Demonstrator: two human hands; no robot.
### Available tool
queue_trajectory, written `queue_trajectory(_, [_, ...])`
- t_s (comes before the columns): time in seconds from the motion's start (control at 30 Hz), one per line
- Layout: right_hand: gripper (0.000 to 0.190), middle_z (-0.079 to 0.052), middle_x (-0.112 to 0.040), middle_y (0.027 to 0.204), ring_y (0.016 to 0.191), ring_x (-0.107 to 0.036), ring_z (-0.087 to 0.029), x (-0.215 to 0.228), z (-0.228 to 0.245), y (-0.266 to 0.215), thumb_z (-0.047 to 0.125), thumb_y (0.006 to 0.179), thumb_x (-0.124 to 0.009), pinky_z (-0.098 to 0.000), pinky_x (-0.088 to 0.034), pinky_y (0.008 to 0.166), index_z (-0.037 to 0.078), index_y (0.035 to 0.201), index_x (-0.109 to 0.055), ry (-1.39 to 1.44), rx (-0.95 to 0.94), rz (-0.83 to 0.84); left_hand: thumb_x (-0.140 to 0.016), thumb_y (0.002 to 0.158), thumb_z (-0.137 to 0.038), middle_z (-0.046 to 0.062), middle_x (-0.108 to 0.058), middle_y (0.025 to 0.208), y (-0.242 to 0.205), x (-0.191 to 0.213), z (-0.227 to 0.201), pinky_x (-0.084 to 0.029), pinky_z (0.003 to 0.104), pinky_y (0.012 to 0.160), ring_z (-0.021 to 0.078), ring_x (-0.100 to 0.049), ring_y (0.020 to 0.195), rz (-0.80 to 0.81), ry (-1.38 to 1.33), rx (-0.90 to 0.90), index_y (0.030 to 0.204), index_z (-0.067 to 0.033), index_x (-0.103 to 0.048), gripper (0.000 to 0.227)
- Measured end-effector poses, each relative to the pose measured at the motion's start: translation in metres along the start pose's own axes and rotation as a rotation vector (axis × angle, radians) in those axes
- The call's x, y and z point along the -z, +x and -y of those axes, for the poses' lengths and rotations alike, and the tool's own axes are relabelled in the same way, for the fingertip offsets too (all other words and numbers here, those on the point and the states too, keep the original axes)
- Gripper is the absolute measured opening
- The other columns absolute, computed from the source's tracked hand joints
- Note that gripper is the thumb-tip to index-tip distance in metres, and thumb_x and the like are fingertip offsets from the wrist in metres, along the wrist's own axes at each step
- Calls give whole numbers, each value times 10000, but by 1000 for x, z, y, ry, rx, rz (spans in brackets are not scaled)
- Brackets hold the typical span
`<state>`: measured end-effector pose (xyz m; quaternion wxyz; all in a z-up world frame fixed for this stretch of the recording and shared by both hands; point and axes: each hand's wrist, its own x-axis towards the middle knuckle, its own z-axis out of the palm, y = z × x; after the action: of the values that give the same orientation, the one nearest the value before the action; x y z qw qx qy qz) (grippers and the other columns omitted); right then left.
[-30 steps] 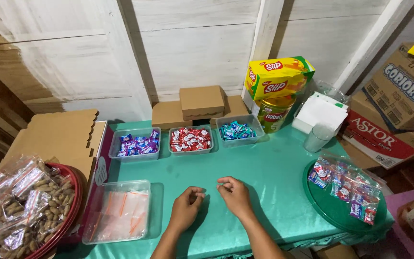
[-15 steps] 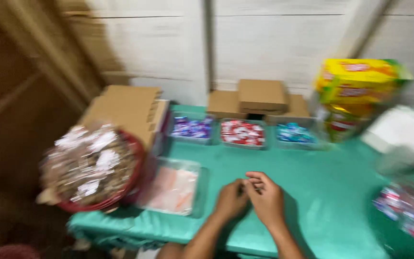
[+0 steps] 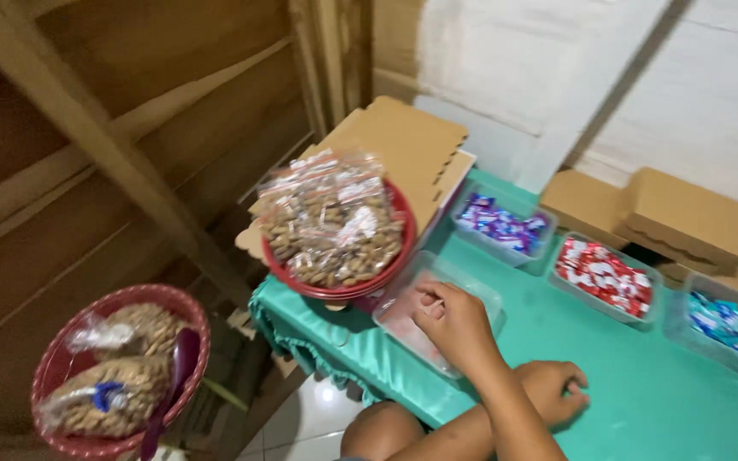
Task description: Bagging small candies into plastic bags
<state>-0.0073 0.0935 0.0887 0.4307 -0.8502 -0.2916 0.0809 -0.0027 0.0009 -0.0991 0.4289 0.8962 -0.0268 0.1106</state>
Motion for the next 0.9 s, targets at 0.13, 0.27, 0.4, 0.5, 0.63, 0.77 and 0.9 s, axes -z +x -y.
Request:
queue_trajectory(0.13, [577, -189, -710, 955, 927, -732, -422, -19, 20, 24, 243, 716, -787, -522, -603, 833, 41, 1250, -705, -212, 37, 188, -575, 874, -232, 133, -746, 1098, -26, -11, 3, -505, 516, 692, 379, -674, 1010, -13, -9, 63, 958, -142, -729, 197])
queue_trajectory(0.27, [411, -155, -731, 894, 967, -724, -436, -35, 1, 36, 294, 704, -783, -562, -578, 856, 62, 1041, -748, -279, -52, 269, -575, 879, -241, 146, -745, 1079, -50, -3, -1, -495, 532, 676, 398, -672, 986, -3, -9, 87, 944, -142, -726, 192])
queue_trajectory(0.4, [124, -133, -737, 802, 890, -735, -439, -35, -2, 42, 219, 727, -769, -532, -601, 771, 174, 828, -825, -322, 4, 290, -574, 883, -250, 159, -744, 1060, -73, -2, -8, -485, 547, 659, 416, -670, 963, 13, 1, 93, 929, -142, -723, 189])
queue_trajectory(0.5, [107, -154, -707, 842, 915, -715, -453, -25, 14, 35, 172, 738, -776, -526, -598, 787, 168, 834, -823, -288, 56, 278, -574, 886, -257, 169, -744, 1046, -83, -32, -12, -478, 559, 646, 430, -669, 945, 34, 6, 95, 918, -142, -721, 189])
queue_trajectory(0.63, [87, -188, -633, 905, 972, -670, -485, -3, 38, 22, 181, 775, -778, -538, -577, 831, 155, 850, -815, -317, 140, 260, -573, 891, -266, 183, -743, 1027, -94, -65, -1, -468, 575, 630, 448, -667, 922, 55, 16, 97, 903, -143, -718, 191])
queue_trajectory(0.77, [133, -184, -690, 1090, 1095, -664, -452, 23, 48, 15, 156, 858, -707, -526, -557, 913, 136, 975, -766, -172, 166, 214, -572, 895, -275, 196, -743, 1007, -98, -79, 12, -458, 590, 613, 466, -665, 898, 86, 29, 77, 888, -143, -715, 194])
queue_trajectory(0.9, [153, -82, -807, 914, 926, -780, -278, 58, 43, 0, 207, 892, -741, -391, -614, 790, 201, 1043, -765, 28, 32, 10, -572, 900, -284, 210, -742, 988, -82, -71, 17, -448, 606, 596, 485, -663, 875, 139, 44, 18, 874, -143, -712, 200])
